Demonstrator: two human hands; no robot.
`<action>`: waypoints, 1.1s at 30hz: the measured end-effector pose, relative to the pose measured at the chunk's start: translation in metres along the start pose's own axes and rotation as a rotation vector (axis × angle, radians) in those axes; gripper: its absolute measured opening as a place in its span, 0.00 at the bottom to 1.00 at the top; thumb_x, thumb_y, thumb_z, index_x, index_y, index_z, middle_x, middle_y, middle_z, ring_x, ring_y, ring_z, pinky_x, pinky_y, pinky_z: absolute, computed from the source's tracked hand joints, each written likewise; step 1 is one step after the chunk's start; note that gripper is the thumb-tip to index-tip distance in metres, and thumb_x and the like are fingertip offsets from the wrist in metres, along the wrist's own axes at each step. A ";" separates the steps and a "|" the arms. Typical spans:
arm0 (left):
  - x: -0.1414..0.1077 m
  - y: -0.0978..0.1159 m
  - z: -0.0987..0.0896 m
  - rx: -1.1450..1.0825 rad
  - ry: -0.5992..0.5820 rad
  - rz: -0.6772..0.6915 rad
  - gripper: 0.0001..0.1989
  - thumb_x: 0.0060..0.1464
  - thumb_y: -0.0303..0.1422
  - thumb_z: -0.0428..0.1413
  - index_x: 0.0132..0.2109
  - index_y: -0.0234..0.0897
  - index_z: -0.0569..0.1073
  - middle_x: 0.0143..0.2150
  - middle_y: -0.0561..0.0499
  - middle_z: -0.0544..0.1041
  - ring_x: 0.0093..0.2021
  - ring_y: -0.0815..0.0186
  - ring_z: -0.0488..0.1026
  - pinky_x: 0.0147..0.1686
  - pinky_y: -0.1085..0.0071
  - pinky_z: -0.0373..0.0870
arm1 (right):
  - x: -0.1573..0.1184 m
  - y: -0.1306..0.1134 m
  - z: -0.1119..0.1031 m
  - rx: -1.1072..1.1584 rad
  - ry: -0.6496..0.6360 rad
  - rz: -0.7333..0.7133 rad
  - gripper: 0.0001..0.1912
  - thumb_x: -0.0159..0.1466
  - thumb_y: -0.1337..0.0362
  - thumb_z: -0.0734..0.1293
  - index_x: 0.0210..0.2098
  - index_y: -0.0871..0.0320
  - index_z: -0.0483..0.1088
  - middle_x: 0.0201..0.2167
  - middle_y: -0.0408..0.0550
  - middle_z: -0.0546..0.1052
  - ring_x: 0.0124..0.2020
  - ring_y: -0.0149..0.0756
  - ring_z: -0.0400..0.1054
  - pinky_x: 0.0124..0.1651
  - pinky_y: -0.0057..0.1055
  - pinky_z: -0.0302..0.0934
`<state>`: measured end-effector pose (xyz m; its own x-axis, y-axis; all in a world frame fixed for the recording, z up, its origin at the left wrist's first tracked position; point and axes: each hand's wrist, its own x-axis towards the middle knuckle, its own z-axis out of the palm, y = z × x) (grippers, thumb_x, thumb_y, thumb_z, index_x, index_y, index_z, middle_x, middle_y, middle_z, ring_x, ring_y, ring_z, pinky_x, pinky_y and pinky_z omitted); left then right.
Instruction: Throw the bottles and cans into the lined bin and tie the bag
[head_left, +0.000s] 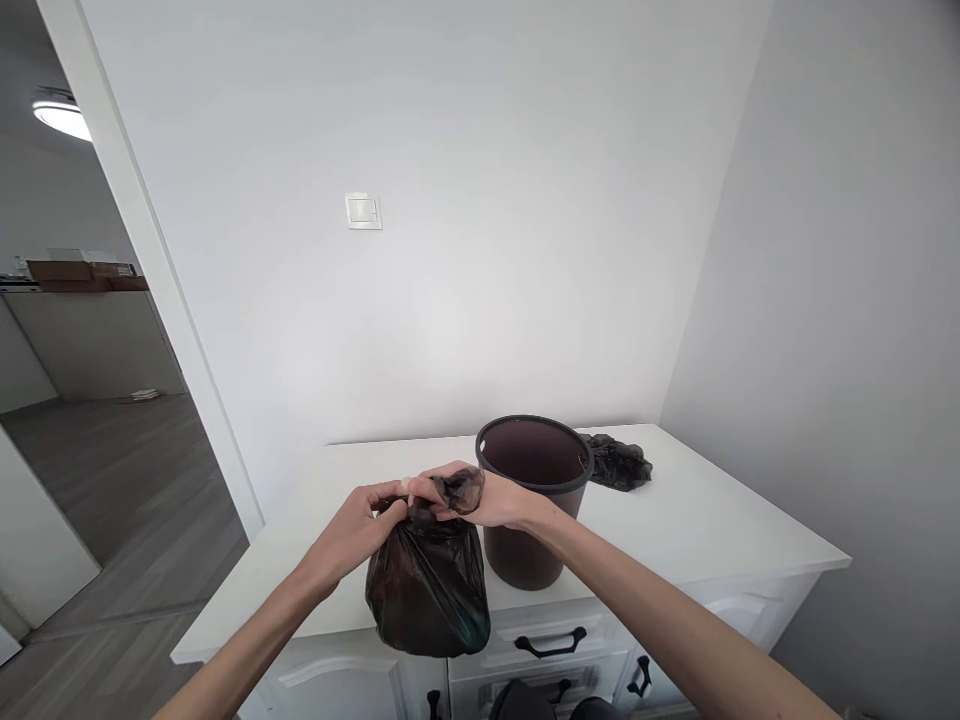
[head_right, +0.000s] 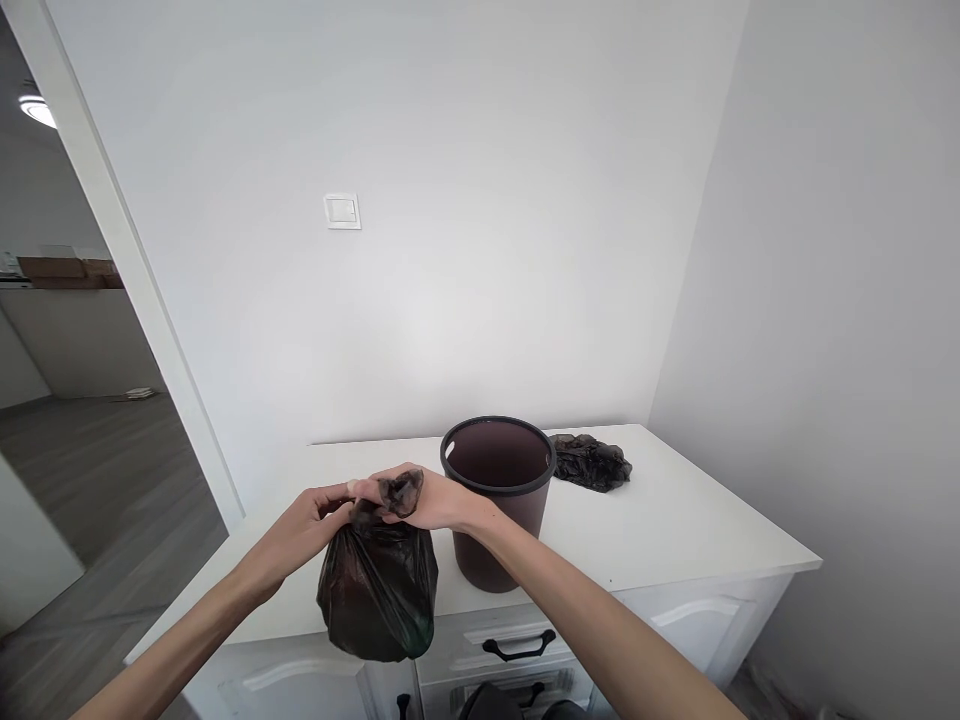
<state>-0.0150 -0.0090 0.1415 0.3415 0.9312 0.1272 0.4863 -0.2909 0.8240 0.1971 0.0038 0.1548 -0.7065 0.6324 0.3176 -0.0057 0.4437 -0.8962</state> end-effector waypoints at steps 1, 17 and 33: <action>0.001 -0.002 -0.001 -0.002 -0.016 -0.017 0.13 0.60 0.43 0.52 0.33 0.41 0.72 0.33 0.52 0.73 0.39 0.58 0.71 0.42 0.65 0.67 | -0.005 -0.001 -0.004 -0.021 -0.023 -0.031 0.12 0.66 0.53 0.69 0.33 0.55 0.75 0.26 0.40 0.66 0.28 0.30 0.55 0.33 0.31 0.54; -0.013 -0.005 0.027 -0.238 0.223 -0.029 0.29 0.67 0.56 0.41 0.49 0.42 0.78 0.50 0.47 0.80 0.57 0.53 0.71 0.61 0.58 0.64 | -0.001 0.053 0.030 -0.724 0.755 -0.332 0.07 0.65 0.69 0.63 0.42 0.55 0.67 0.43 0.51 0.80 0.39 0.38 0.75 0.38 0.30 0.64; 0.008 -0.003 0.018 -0.707 0.297 -0.149 0.24 0.52 0.54 0.66 0.47 0.42 0.81 0.52 0.47 0.80 0.56 0.57 0.73 0.55 0.65 0.68 | -0.030 0.056 0.037 -0.830 0.829 -0.383 0.12 0.70 0.71 0.60 0.36 0.54 0.74 0.41 0.50 0.82 0.42 0.38 0.75 0.43 0.33 0.65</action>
<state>0.0003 -0.0041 0.1300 0.0343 0.9983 0.0475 -0.1519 -0.0418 0.9875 0.1917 -0.0131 0.0835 -0.0941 0.4503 0.8879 0.5512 0.7663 -0.3302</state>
